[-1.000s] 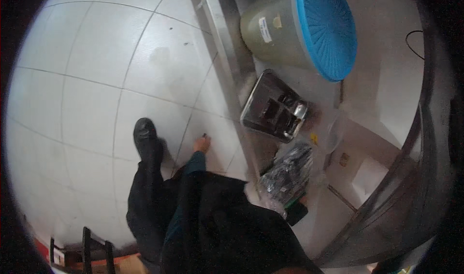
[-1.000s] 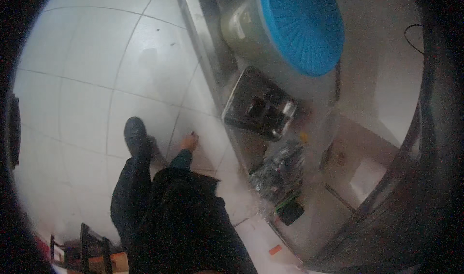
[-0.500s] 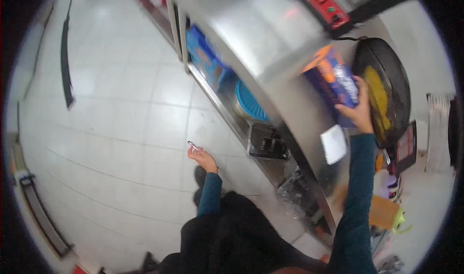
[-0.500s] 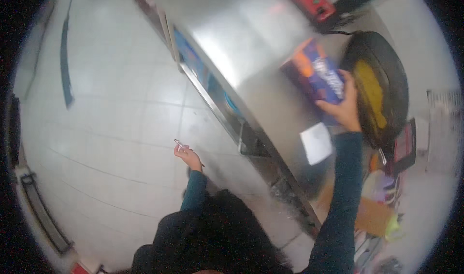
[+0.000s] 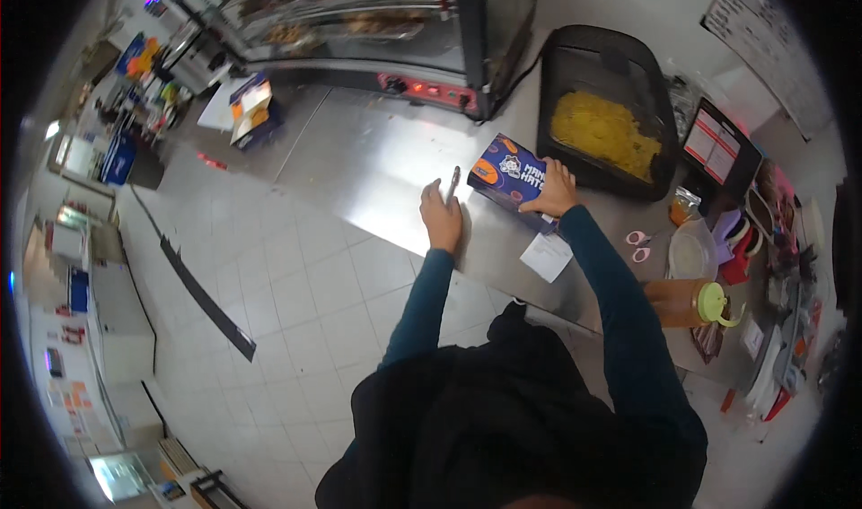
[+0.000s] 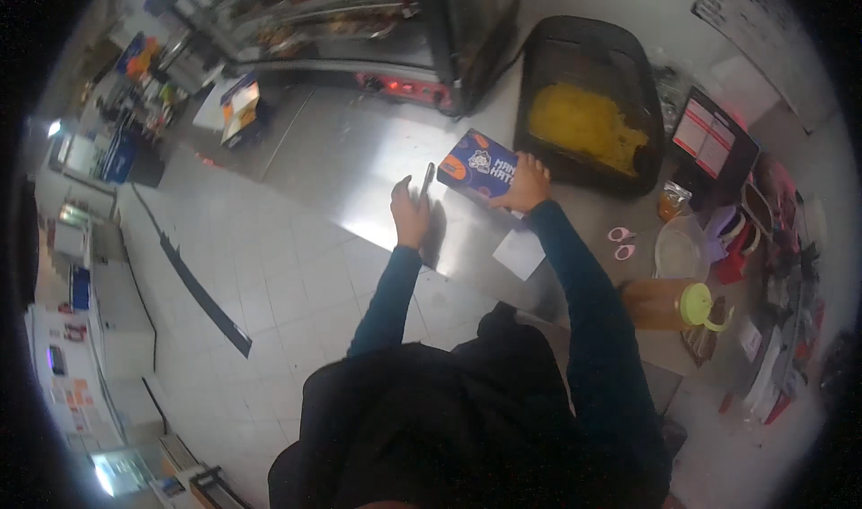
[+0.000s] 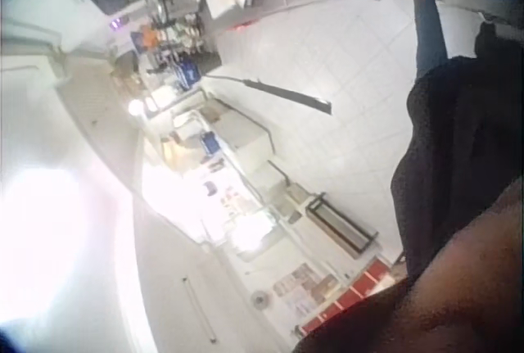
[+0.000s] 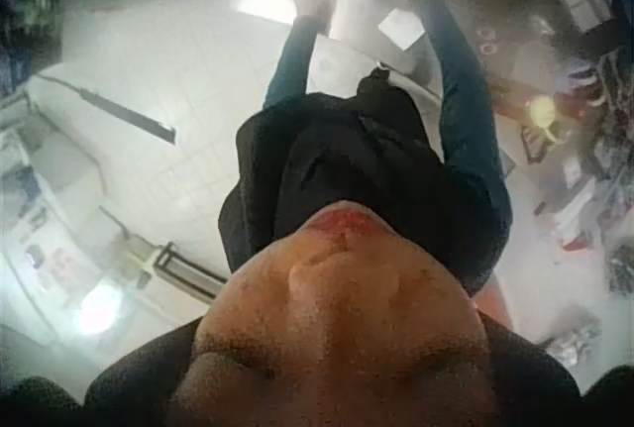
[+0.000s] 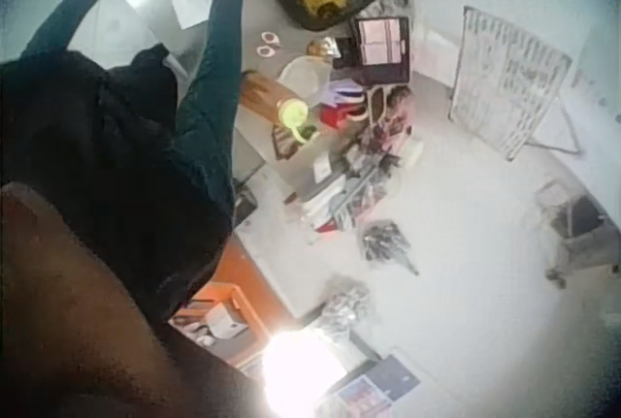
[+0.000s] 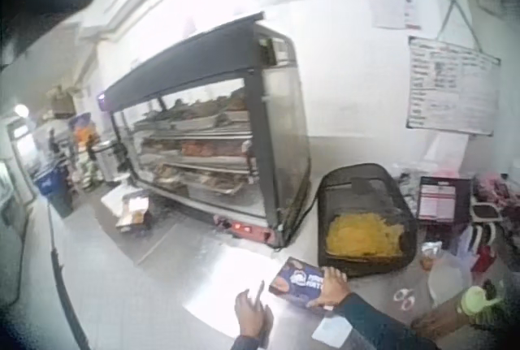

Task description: The person prepares food for a takeout order by assembling a meal box with rice, sliced fried chicken, and sauce, then seals the order with receipts and labels before placing it into a plastic bag.

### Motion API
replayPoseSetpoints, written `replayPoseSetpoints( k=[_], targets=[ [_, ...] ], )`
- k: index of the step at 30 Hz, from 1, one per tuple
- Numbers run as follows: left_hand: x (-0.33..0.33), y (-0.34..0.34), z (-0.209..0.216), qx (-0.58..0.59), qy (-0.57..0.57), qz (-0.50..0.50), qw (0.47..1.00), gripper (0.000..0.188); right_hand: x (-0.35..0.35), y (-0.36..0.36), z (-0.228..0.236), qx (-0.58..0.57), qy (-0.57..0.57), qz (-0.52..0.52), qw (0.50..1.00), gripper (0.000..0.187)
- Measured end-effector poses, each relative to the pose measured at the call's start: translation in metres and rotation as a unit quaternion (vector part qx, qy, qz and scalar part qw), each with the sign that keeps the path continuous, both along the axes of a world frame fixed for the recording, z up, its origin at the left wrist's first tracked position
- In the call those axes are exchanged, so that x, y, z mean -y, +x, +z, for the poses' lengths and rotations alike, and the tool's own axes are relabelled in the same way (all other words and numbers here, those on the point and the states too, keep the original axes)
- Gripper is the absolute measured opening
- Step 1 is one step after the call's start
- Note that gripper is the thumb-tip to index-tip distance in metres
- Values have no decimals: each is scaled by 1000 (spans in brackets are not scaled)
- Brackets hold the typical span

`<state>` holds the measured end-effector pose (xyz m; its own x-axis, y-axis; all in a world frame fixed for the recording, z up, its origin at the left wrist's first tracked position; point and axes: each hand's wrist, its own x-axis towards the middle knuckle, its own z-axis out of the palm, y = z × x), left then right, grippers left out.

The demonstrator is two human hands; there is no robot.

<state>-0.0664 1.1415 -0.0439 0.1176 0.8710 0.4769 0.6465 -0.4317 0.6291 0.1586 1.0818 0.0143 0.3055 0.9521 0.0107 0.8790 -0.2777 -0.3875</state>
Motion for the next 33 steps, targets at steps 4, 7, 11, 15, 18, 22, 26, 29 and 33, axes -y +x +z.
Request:
replayPoseSetpoints(
  k=[4, 7, 11, 15, 18, 22, 26, 29, 33],
  targets=[
    [55, 73, 25, 452, -432, -182, 759, 57, 55, 7, 21, -83, 78, -118, 986, 102],
    [68, 94, 21, 465, -460, -269, 707, 58, 84, 2, 30, -97, 97, -173, 975, 101],
    [77, 114, 28, 456, -525, -311, 647, 58, 121, 8, 13, -121, 111, -246, 955, 101],
    [75, 118, 34, 340, -573, -343, 662, 55, 138, 1, 4, -145, 109, -314, 932, 100],
    [69, 128, 45, 220, -582, -360, 696, 56, 147, -6, -2, -145, 127, -352, 916, 100],
    [66, 136, 42, 132, -493, -393, 765, 54, 142, -18, 5, -147, 124, -422, 886, 98],
    [61, 133, 36, 226, -584, -405, 667, 54, 139, -25, 3, -113, 128, -467, 868, 96],
    [62, 125, 36, 221, -574, -411, 673, 52, 136, -29, 11, -142, 114, -474, 861, 102],
    [59, 130, 53, 248, -541, -453, 664, 57, 126, -45, 35, -96, 109, -500, 854, 106]
  ],
)
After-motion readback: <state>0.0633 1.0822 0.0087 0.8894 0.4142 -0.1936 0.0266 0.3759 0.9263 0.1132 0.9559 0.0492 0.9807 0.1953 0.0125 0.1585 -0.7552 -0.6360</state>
